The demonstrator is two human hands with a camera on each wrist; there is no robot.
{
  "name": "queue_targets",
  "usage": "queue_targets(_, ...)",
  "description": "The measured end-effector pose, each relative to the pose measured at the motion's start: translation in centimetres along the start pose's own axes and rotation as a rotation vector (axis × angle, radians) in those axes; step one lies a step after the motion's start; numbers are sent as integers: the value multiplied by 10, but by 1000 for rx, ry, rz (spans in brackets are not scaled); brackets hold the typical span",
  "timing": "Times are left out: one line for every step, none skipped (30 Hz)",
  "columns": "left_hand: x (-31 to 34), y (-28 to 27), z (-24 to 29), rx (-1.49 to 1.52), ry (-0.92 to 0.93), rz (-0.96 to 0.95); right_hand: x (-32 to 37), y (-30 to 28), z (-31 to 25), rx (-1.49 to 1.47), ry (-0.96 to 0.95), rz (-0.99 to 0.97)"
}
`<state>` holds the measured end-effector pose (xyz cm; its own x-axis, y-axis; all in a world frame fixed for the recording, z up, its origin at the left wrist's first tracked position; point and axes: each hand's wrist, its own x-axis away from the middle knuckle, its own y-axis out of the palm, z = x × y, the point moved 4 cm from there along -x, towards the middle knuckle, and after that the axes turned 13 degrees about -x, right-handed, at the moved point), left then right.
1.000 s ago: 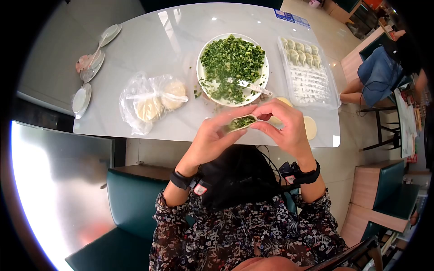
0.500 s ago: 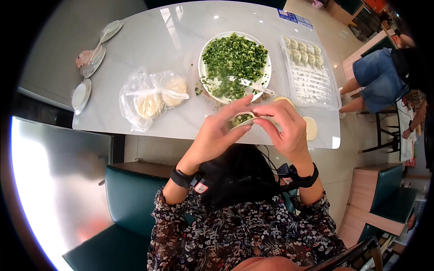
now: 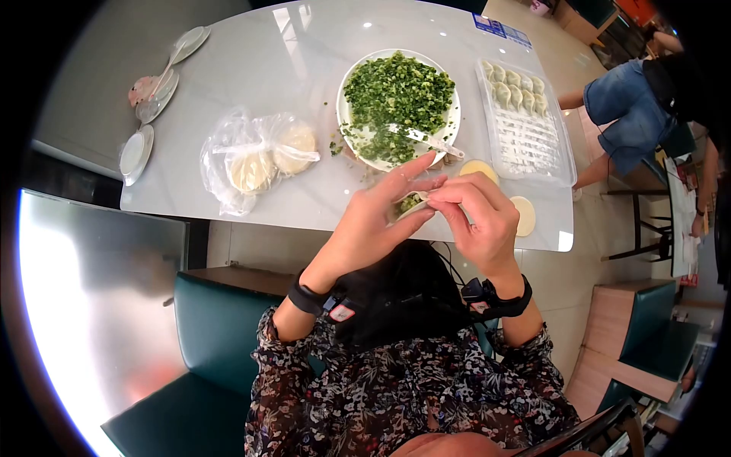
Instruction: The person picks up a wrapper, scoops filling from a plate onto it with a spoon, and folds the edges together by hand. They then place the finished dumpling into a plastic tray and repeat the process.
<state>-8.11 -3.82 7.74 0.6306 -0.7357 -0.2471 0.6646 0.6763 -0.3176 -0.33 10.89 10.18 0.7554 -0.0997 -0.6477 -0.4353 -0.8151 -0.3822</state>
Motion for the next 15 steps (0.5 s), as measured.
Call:
queue_targets(0, -1, 0, 0, -1, 4, 0, 0, 1, 10, 1, -8)
queue_targets(-1, -2, 0, -25, -14, -8, 1, 0, 2, 20, 0, -16)
queue_targets(-1, -3, 0, -50, -27, -21, -2, -2, 1, 18, -1, -18)
queue_targets(0, -5, 2, -50, -27, -19, -6, -4, -1, 11, -15, -64)
queue_targets(0, -7, 4, -108, -34, -24, -10, -5, -4, 4, -30, -109)
queue_targets(0, -8, 5, -165, -40, -28, -12, -5, -5, 5, -31, -109)
queue_targets(0, -6, 4, -164, -39, -29, -14, -5, -6, -31, -36, -125)
queue_targets(-1, -5, 3, -183, -14, -7, -15, -5, -7, -67, -40, -140)
queue_targets(-1, -4, 3, -201, 11, 15, -15, -6, -6, -66, -39, -140)
queue_targets(-1, -3, 3, -200, 11, 14, -15, -6, -6, -69, -34, -174)
queue_targets(-2, -2, 3, -214, 30, 11, -15, -5, -5, -73, -28, -209)
queue_targets(-1, -1, 4, -228, 47, 7, -14, -5, -3, -75, -25, -211)
queue_targets(-1, -2, 6, -227, 43, 7, -13, -4, -2, -55, -60, -205)
queue_targets(-2, -3, 10, -202, -4, -15, -12, -4, -2, -34, -96, -199)
queue_targets(-2, -3, 11, -178, -49, -37, -12, -2, -3, -35, -96, -200)
